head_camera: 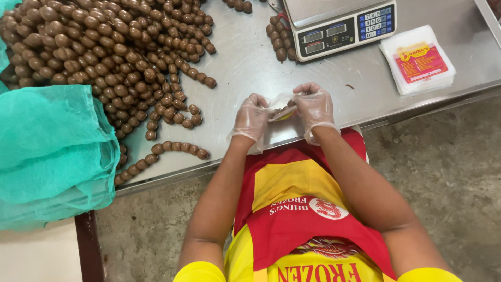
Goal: The person places small sausages into clear plastic bags by hand and puts the filled bags onto a table near a scale.
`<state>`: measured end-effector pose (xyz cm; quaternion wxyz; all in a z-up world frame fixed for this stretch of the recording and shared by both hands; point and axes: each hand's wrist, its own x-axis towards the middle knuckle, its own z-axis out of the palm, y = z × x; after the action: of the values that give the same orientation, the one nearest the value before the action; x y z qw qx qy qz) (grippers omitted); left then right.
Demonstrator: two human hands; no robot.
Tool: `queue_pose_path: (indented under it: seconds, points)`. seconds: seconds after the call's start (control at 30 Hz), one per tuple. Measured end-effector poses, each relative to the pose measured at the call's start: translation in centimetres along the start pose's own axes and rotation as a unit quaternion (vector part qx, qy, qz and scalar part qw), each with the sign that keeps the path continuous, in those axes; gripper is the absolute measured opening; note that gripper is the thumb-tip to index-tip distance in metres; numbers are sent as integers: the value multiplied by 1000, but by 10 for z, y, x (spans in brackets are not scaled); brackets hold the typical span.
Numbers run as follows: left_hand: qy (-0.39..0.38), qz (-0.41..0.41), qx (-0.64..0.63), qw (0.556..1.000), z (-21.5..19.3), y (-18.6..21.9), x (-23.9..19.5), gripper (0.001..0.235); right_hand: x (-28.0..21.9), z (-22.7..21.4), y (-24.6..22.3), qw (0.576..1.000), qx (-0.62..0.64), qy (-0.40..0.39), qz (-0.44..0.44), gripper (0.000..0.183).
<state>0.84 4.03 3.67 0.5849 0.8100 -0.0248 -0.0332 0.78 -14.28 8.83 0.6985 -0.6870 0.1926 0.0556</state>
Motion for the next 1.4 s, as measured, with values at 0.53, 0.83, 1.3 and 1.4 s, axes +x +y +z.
queue_pose_path:
  seconds: [0.53, 0.83, 1.3, 1.4]
  points:
    - [-75, -44, -270, 959, 40, -33, -3, 62, 33, -5, 41, 994, 59, -5, -88, 18]
    - [-95, -32, -250, 963, 24, -72, -11, 38, 17, -58, 53, 980, 35, -35, -193, 35]
    - [36, 324, 90, 941, 3, -60, -35, 38, 38, -25, 81, 777, -319, -148, -521, 22]
    - [6, 264, 132, 956, 0, -77, -51, 30, 34, -36, 91, 722, -312, -104, -609, 28]
